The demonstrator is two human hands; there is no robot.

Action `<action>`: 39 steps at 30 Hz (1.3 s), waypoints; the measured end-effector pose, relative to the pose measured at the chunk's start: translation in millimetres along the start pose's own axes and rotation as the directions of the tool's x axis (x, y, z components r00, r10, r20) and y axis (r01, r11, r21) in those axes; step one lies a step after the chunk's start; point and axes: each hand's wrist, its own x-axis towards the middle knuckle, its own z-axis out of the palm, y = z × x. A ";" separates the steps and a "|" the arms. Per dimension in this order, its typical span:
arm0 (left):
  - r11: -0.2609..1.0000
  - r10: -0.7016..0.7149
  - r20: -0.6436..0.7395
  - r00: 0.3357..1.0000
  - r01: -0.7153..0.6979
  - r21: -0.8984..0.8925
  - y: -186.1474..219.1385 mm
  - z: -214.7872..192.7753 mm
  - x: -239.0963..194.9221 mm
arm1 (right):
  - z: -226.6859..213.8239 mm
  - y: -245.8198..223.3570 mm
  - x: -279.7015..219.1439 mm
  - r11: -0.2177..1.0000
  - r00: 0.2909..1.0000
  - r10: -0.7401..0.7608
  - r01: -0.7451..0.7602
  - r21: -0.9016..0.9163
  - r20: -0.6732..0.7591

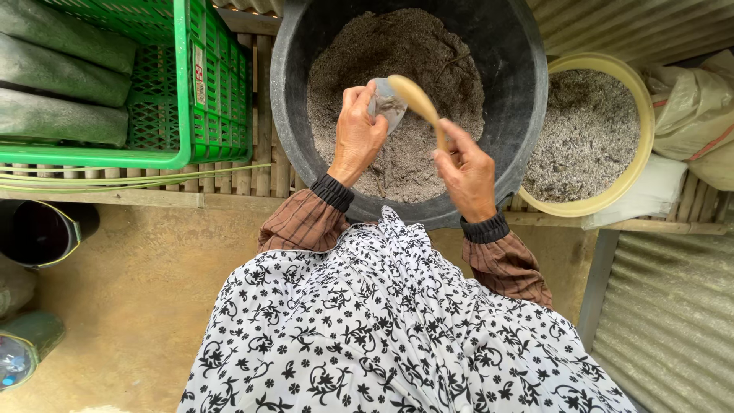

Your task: The person scoops a granular material from a large black basin into small transparent plastic bags using a wooden spoon. After filling each bag, they fold the top and place it into a green plastic crate. The process is repeated multiple times.

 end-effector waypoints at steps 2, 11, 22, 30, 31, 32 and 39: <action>1.000 0.004 0.006 1.000 -0.004 -0.009 -2.2 -3.2 -0.1 | -4.4 31.4 3.5 0.995 0.998 0.025 -0.031 -0.100 -0.060; 0.998 -0.018 0.026 0.999 0.019 -0.052 -2.5 -9.2 -5.4 | 61.4 256.5 18.3 0.803 0.893 0.429 -0.308 -0.509 0.136; 0.998 -0.012 -0.002 1.000 0.012 -0.063 -3.4 -9.9 -2.8 | 39.1 191.8 26.8 0.673 0.763 0.531 -0.644 0.364 0.368; 0.998 -0.056 0.013 0.998 0.056 -0.038 -2.1 0.0 1.1 | -42.1 78.0 27.7 0.776 0.890 0.400 -0.457 0.435 0.219; 0.998 -0.062 0.019 0.998 0.062 -0.030 -1.7 1.0 1.8 | -46.9 66.2 28.1 0.794 0.910 0.365 -0.415 0.445 0.198; 0.998 -0.057 0.017 0.998 0.057 -0.024 -1.4 1.7 3.0 | -50.1 55.0 28.5 0.816 0.928 0.320 -0.372 0.443 0.189; 0.997 -0.044 0.028 0.999 0.045 -0.057 2.5 3.0 0.9 | -32.8 -7.3 24.5 0.988 0.988 0.106 -0.118 0.100 0.117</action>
